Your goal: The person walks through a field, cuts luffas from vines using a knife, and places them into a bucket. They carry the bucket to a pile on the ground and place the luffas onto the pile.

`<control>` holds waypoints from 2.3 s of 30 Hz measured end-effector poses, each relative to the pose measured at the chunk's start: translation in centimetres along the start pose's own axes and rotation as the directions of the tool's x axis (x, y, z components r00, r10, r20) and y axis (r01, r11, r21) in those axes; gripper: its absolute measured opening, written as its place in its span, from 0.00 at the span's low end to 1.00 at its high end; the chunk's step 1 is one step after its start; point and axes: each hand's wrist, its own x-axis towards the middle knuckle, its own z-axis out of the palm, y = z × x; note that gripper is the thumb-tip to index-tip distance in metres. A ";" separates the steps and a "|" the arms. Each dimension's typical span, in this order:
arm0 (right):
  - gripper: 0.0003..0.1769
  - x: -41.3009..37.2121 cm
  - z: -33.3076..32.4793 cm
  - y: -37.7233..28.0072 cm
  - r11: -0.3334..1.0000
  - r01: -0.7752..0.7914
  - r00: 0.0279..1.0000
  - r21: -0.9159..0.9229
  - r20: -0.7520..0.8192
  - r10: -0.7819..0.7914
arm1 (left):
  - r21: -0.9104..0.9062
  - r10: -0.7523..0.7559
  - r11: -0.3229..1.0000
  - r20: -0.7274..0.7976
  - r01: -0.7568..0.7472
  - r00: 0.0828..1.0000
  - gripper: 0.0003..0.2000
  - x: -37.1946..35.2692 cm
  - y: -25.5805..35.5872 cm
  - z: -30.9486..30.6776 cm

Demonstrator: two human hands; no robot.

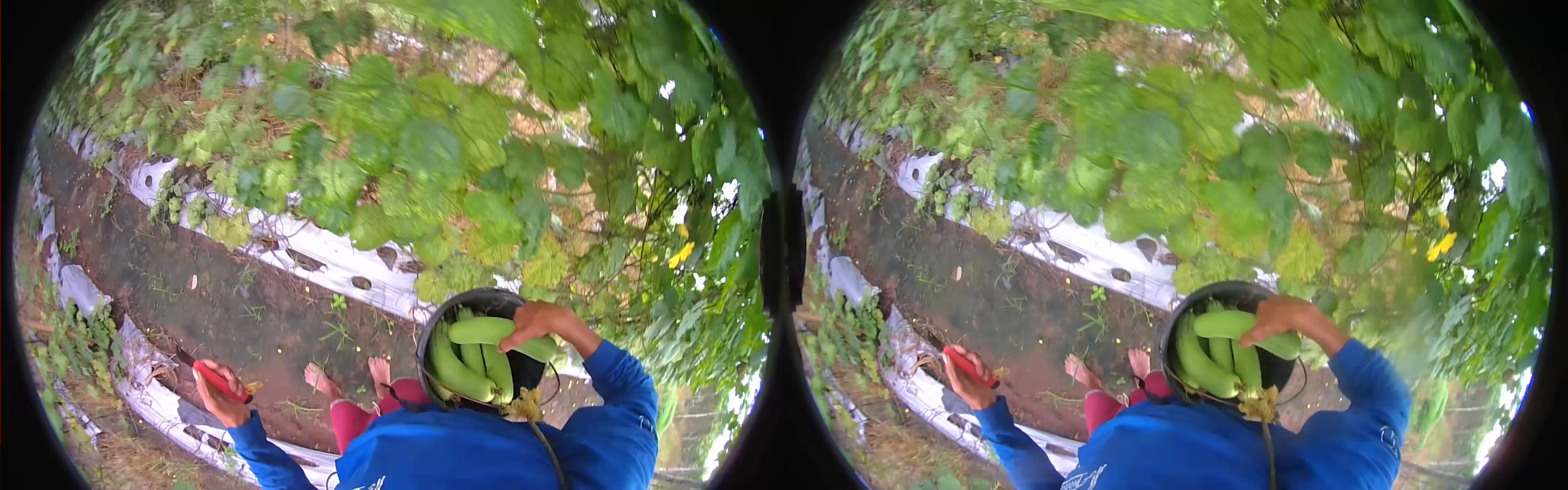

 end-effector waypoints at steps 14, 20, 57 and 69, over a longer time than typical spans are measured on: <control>0.41 2.2 -0.5 -18.2 0.943 -0.060 0.987 0.328 -0.119 0.105 | -0.144 -0.087 0.987 -0.111 0.070 0.990 0.17 9.6 3.5 -9.4; 0.37 3.5 -6.6 -24.0 0.985 0.143 0.965 0.095 -0.233 -0.117 | -0.112 -0.036 0.993 -0.072 0.027 0.997 0.19 12.9 6.8 -11.9; 0.20 28.3 -35.5 -60.0 0.905 0.406 0.801 0.128 -0.526 -0.285 | 0.050 -0.414 0.906 -0.117 0.421 0.903 0.19 61.9 15.6 -20.3; 0.17 14.7 -43.7 -59.8 0.534 0.798 0.480 0.281 -0.832 -0.279 | 0.194 -0.413 0.898 0.063 0.395 0.909 0.20 70.4 18.1 -21.5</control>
